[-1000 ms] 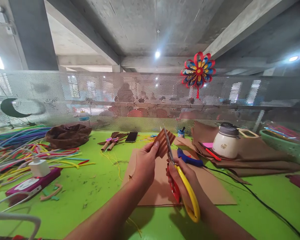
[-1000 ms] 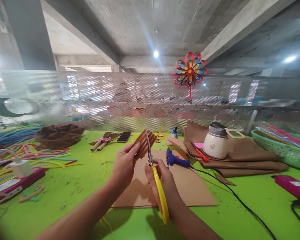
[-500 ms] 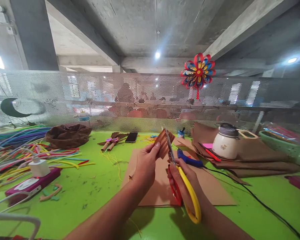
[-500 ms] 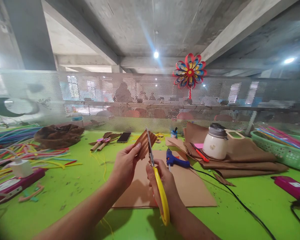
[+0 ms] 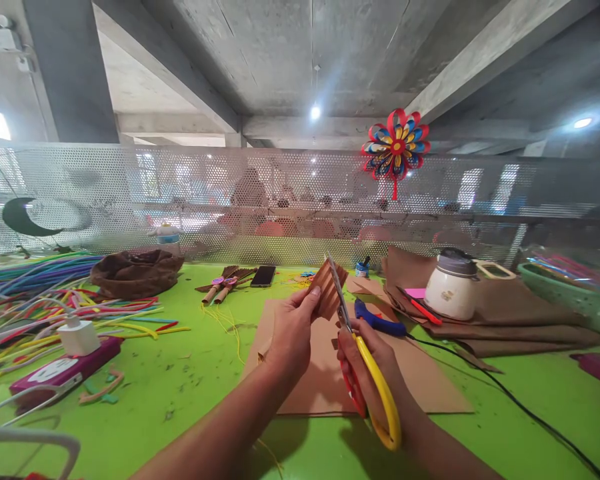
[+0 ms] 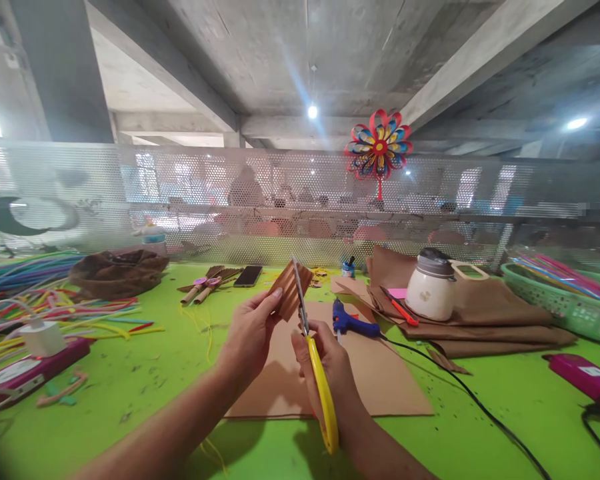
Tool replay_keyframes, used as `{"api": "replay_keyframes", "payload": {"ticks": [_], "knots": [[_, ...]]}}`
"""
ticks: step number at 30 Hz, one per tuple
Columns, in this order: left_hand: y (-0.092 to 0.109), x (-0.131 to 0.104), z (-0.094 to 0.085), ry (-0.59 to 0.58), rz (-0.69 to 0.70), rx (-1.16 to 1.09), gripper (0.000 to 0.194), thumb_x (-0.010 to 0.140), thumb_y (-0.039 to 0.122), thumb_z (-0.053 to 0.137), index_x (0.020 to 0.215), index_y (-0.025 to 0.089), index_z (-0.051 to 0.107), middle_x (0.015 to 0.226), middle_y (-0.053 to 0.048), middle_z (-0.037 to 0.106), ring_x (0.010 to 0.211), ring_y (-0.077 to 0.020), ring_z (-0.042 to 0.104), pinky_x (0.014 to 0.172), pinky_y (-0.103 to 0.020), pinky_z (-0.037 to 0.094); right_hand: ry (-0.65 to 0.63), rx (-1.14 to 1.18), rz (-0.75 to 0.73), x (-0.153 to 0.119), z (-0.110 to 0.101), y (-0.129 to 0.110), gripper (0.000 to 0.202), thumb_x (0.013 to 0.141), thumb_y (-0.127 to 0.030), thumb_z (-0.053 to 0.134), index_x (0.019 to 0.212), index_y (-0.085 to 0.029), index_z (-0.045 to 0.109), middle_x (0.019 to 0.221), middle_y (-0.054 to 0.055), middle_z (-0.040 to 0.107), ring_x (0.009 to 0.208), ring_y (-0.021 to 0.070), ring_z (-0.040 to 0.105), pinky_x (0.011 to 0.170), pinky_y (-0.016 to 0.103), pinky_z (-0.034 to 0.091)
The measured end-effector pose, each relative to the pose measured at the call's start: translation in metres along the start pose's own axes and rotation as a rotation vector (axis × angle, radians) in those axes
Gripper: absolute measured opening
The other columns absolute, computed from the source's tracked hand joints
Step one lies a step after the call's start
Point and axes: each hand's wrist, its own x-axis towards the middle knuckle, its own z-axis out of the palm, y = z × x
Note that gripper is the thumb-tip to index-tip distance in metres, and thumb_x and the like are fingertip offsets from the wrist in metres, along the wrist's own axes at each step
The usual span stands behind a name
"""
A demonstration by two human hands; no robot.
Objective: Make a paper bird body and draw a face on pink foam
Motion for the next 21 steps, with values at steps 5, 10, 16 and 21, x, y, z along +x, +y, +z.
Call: {"api": "replay_keyframes", "payload": {"ticks": [5, 10, 16, 21], "knots": [[-0.0001, 0.0008, -0.0011, 0.005, 0.006, -0.001, 0.020, 0.071, 0.028, 0.072, 0.083, 0.012, 0.076, 0.082, -0.008, 0.073, 0.071, -0.0137, 0.061, 0.071, -0.025, 0.048, 0.002, 0.017, -0.005, 0.0000, -0.0003, -0.0001, 0.045, 0.079, -0.062, 0.058, 0.094, -0.021, 0.050, 0.065, -0.005, 0.048, 0.050, 0.0083, 0.042, 0.041, 0.018, 0.036], [-0.0013, 0.0012, -0.0019, 0.004, 0.005, -0.002, 0.018, 0.071, 0.028, 0.073, 0.079, 0.011, 0.075, 0.073, -0.006, 0.070, 0.062, -0.0115, 0.056, 0.062, -0.023, 0.044, 0.027, 0.010, -0.022, 0.0027, 0.0009, 0.0019, 0.046, 0.078, -0.062, 0.059, 0.095, -0.020, 0.053, 0.064, -0.004, 0.049, 0.050, 0.0083, 0.042, 0.042, 0.018, 0.036], [-0.0012, 0.0011, -0.0014, 0.013, -0.006, -0.014, 0.018, 0.070, 0.027, 0.073, 0.079, 0.012, 0.075, 0.076, -0.006, 0.071, 0.066, -0.0123, 0.057, 0.065, -0.024, 0.044, 0.053, 0.017, -0.017, 0.0022, 0.0010, 0.0040, 0.048, 0.075, -0.063, 0.062, 0.094, -0.020, 0.055, 0.059, -0.005, 0.047, 0.046, 0.0081, 0.040, 0.038, 0.017, 0.033], [0.0013, -0.0001, 0.0001, 0.010, -0.015, -0.023, 0.015, 0.070, 0.026, 0.072, 0.077, 0.012, 0.075, 0.075, -0.005, 0.070, 0.063, -0.0112, 0.056, 0.062, -0.023, 0.043, 0.068, 0.041, -0.016, 0.0033, 0.0003, 0.0059, 0.048, 0.074, -0.063, 0.064, 0.094, -0.020, 0.056, 0.059, -0.005, 0.047, 0.045, 0.0070, 0.039, 0.039, 0.017, 0.033]]}}
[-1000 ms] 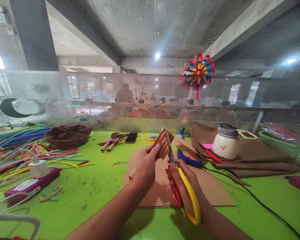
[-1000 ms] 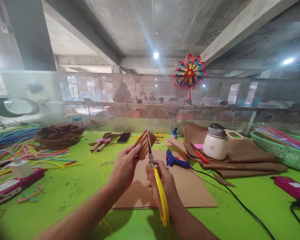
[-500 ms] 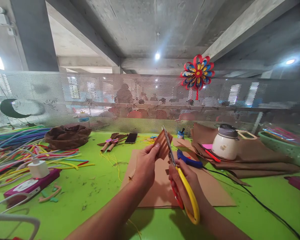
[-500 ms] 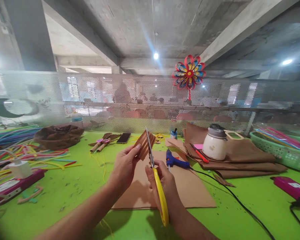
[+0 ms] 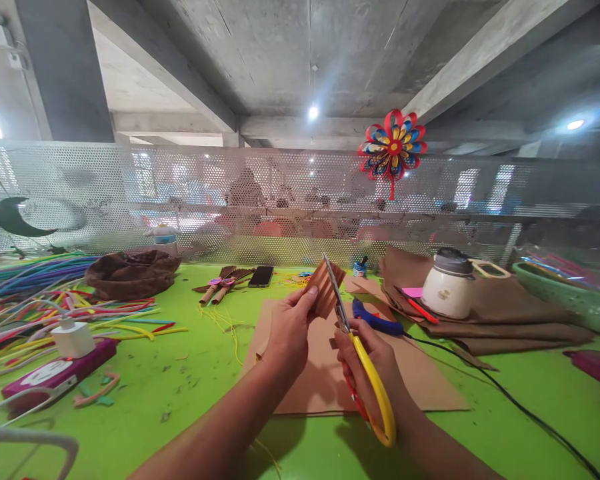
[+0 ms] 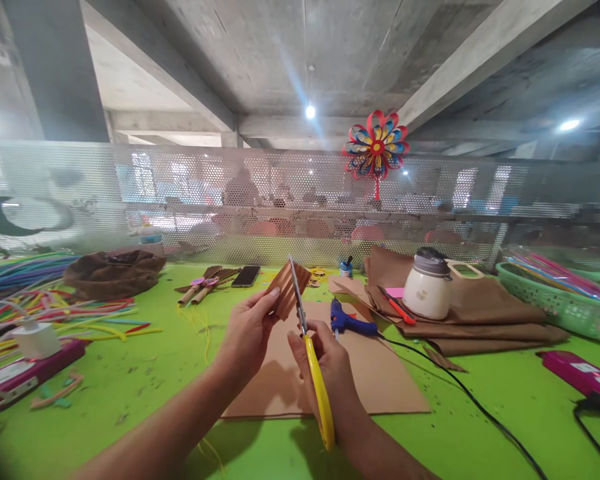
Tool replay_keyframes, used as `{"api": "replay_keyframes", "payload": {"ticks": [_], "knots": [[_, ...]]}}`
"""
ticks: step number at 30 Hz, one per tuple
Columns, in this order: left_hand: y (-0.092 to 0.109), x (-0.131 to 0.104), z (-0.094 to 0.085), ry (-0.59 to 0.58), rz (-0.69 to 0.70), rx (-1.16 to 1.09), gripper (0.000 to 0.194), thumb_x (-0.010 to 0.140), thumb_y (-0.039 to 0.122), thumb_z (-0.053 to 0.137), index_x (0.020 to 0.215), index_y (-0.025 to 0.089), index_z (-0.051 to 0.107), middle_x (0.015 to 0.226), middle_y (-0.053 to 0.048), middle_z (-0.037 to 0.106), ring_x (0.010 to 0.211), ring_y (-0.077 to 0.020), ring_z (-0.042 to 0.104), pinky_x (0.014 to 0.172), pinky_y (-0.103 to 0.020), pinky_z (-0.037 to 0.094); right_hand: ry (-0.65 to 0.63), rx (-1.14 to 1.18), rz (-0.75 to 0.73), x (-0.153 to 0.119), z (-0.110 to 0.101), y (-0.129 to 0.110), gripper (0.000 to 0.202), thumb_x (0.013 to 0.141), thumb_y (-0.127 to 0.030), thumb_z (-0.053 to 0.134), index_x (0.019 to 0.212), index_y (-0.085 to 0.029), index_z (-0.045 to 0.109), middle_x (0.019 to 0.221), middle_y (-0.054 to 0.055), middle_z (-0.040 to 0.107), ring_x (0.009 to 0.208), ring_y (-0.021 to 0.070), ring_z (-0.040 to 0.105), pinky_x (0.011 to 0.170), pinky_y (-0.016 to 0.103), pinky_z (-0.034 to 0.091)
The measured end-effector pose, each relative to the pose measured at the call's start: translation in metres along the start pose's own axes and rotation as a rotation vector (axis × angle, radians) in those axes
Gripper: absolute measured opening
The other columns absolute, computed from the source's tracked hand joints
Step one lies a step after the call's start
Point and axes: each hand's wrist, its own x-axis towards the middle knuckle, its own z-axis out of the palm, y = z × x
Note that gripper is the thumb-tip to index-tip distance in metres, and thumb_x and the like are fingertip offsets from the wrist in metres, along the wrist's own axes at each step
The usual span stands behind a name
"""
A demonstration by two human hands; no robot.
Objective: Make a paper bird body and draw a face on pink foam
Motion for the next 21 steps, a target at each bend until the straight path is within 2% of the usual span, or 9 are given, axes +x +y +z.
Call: {"api": "replay_keyframes", "payload": {"ticks": [6, 11, 15, 21], "knots": [[0.0005, -0.0002, 0.0002, 0.000, -0.009, -0.009, 0.015, 0.069, 0.026, 0.073, 0.074, 0.012, 0.075, 0.072, -0.005, 0.069, 0.062, -0.0112, 0.055, 0.059, -0.023, 0.043, 0.008, -0.018, -0.025, 0.0015, 0.0012, 0.0015, 0.048, 0.076, -0.061, 0.063, 0.097, -0.018, 0.059, 0.061, -0.005, 0.049, 0.045, 0.0052, 0.038, 0.042, 0.017, 0.034], [-0.0016, 0.0015, -0.0018, 0.000, -0.022, -0.015, 0.017, 0.068, 0.026, 0.073, 0.074, 0.010, 0.074, 0.074, -0.008, 0.069, 0.063, -0.0118, 0.055, 0.059, -0.023, 0.043, -0.002, -0.008, -0.029, -0.0004, 0.0013, -0.0002, 0.047, 0.076, -0.061, 0.064, 0.095, -0.018, 0.057, 0.059, -0.006, 0.047, 0.044, 0.0052, 0.036, 0.039, 0.017, 0.029], [-0.0033, 0.0031, -0.0043, 0.003, -0.029, -0.004, 0.017, 0.067, 0.026, 0.073, 0.072, 0.010, 0.073, 0.071, -0.007, 0.067, 0.061, -0.0118, 0.055, 0.058, -0.023, 0.043, 0.004, -0.026, -0.010, -0.0001, -0.0011, -0.0006, 0.044, 0.076, -0.060, 0.063, 0.093, -0.020, 0.054, 0.059, -0.006, 0.045, 0.045, 0.0067, 0.038, 0.038, 0.017, 0.032], [-0.0061, 0.0059, -0.0067, -0.008, -0.044, 0.034, 0.024, 0.070, 0.029, 0.072, 0.085, 0.010, 0.074, 0.079, -0.009, 0.070, 0.068, -0.0127, 0.060, 0.062, -0.023, 0.044, 0.065, -0.054, -0.051, 0.0076, -0.0071, -0.0019, 0.042, 0.081, -0.059, 0.059, 0.095, -0.021, 0.053, 0.062, -0.006, 0.047, 0.047, 0.0076, 0.042, 0.042, 0.018, 0.038]]}}
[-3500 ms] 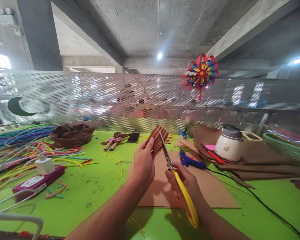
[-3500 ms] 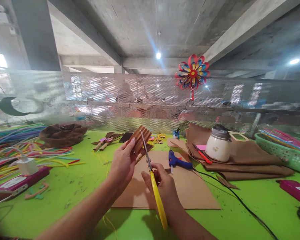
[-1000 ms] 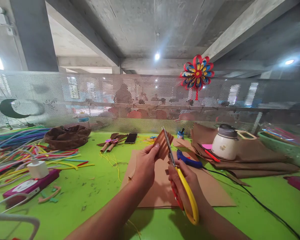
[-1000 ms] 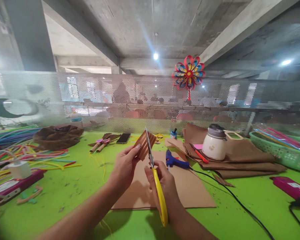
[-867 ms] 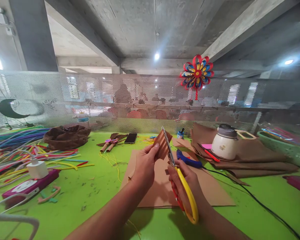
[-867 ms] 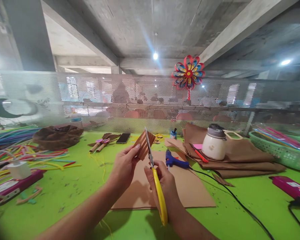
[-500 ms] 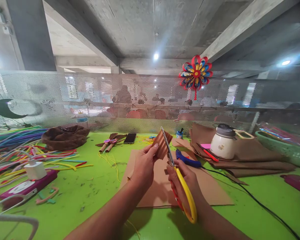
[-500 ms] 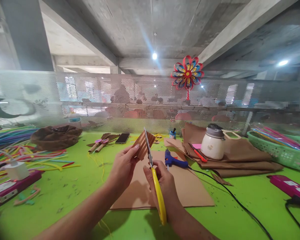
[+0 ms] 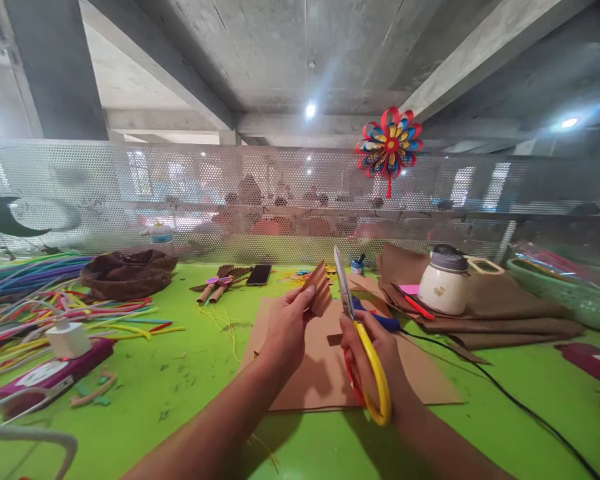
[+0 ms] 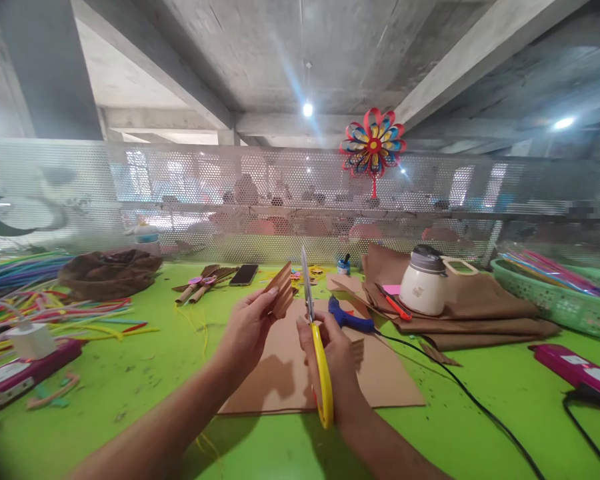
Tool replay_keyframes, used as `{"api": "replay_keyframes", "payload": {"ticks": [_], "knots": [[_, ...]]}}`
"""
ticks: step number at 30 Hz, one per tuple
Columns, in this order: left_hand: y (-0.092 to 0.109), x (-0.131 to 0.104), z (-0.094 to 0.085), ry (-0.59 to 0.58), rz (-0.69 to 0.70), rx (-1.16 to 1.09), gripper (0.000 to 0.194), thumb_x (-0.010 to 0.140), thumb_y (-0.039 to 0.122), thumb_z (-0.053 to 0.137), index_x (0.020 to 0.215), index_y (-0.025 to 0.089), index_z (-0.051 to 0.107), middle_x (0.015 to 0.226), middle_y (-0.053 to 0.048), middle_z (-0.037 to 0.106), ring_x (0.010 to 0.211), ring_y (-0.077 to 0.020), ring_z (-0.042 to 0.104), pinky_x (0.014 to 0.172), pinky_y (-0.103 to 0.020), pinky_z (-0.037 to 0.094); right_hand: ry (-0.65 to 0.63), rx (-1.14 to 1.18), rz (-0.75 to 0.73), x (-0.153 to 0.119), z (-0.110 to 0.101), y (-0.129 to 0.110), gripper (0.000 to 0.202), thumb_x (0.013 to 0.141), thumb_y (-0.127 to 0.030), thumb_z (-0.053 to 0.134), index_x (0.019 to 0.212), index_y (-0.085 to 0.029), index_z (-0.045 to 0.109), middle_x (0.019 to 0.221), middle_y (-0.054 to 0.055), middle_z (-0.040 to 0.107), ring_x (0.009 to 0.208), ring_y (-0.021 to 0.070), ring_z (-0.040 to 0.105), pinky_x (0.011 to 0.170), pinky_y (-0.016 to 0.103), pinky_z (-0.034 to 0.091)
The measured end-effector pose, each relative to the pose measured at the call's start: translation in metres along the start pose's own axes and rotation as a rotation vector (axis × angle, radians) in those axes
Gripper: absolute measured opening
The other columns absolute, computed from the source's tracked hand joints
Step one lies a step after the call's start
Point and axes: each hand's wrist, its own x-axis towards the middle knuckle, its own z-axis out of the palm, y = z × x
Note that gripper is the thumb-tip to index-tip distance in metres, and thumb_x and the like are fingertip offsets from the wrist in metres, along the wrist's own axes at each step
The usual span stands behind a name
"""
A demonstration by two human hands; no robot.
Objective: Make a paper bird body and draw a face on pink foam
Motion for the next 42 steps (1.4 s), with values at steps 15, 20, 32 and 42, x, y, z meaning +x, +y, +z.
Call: {"api": "replay_keyframes", "payload": {"ticks": [15, 20, 32, 42], "knots": [[-0.013, 0.010, -0.010, -0.020, -0.039, 0.290, 0.023, 0.070, 0.017, 0.068, 0.092, 0.010, 0.072, 0.080, -0.007, 0.069, 0.062, -0.0114, 0.056, 0.059, -0.025, 0.043, -0.095, -0.741, -0.134, 0.048, -0.080, 0.000, 0.039, 0.073, -0.033, 0.065, 0.109, -0.018, 0.068, 0.094, 0.009, 0.073, 0.083, 0.0241, 0.065, 0.077, 0.036, 0.049], [-0.015, 0.015, -0.012, -0.029, -0.001, 0.357, 0.027, 0.073, 0.020, 0.065, 0.097, 0.011, 0.072, 0.085, -0.008, 0.070, 0.066, -0.0125, 0.057, 0.061, -0.025, 0.043, -0.186, -0.960, -0.125, 0.022, -0.134, -0.003, 0.040, 0.070, -0.025, 0.063, 0.108, -0.017, 0.072, 0.105, 0.013, 0.072, 0.091, 0.0303, 0.064, 0.082, 0.043, 0.046], [-0.005, 0.008, -0.010, -0.030, -0.008, 0.666, 0.017, 0.075, 0.021, 0.062, 0.085, 0.012, 0.073, 0.065, -0.003, 0.066, 0.060, -0.0144, 0.056, 0.056, -0.025, 0.040, -0.693, -1.289, -0.272, 0.006, -0.165, -0.023, 0.035, 0.083, -0.030, 0.056, 0.115, -0.024, 0.068, 0.106, 0.009, 0.071, 0.097, 0.0253, 0.063, 0.085, 0.033, 0.046], [-0.004, 0.005, -0.009, -0.151, -0.155, 0.976, 0.026, 0.092, 0.034, 0.057, 0.106, 0.013, 0.061, 0.103, -0.005, 0.064, 0.088, -0.0185, 0.063, 0.076, -0.036, 0.054, -0.763, -1.409, -0.208, 0.062, -0.123, -0.015, 0.016, 0.074, -0.011, 0.058, 0.077, -0.020, 0.071, 0.081, 0.006, 0.071, 0.071, 0.0192, 0.064, 0.063, 0.025, 0.040]]}}
